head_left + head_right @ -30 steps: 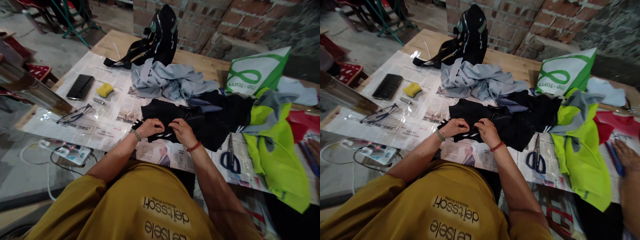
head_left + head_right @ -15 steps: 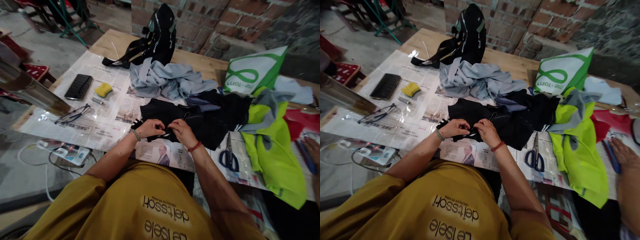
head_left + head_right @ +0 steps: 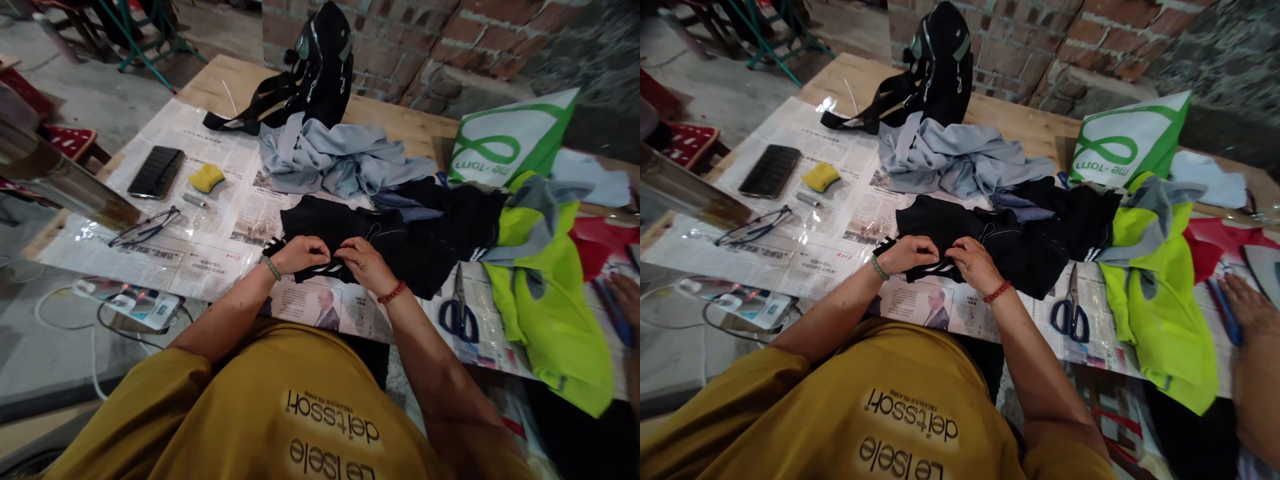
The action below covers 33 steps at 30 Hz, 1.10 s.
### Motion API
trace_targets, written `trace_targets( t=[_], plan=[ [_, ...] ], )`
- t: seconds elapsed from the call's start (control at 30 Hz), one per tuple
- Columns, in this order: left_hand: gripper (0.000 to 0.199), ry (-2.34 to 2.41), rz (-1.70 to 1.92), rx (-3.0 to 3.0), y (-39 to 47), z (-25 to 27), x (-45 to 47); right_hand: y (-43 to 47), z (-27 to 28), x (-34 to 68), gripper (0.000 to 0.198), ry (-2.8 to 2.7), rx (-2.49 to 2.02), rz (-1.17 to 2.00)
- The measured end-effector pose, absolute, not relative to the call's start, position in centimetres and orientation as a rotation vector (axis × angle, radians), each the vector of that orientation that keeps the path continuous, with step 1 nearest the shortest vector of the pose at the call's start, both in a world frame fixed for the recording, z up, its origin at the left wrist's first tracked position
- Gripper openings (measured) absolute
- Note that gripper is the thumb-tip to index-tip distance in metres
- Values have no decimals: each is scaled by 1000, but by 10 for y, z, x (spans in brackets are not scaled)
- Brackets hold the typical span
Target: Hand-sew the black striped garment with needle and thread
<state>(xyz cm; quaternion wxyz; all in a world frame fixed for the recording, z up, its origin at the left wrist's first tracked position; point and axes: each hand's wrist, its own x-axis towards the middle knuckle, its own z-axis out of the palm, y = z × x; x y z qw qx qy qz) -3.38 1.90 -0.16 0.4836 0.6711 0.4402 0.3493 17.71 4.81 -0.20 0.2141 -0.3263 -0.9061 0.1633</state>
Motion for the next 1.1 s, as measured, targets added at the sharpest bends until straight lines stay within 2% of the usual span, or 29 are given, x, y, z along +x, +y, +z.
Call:
trace_targets(
  t=[0.33, 0.53, 0.67, 0.77, 0.9, 1.1],
  plan=[
    [14, 1061, 863, 1605, 18, 3, -35, 43, 7, 173, 25, -2425, -895, 658],
    [12, 1021, 867, 1642, 17, 2, -34, 44, 13, 170, 11, -1975, -1068, 1165],
    [12, 979, 892, 1695, 16, 5, -33, 46, 22, 167, 33, -1537, -1167, 1577],
    [13, 928, 920, 1752, 15, 6, -32, 46, 27, 161, 36, -1321, -1204, 1762],
    [13, 938, 929, 1796, 14, 5, -31, 43, 26, 152, 33, -1227, -1254, 1796],
    [13, 994, 931, 1858, 13, 7, -29, 45, 20, 143, 30, -1470, -1336, 1506]
  ],
)
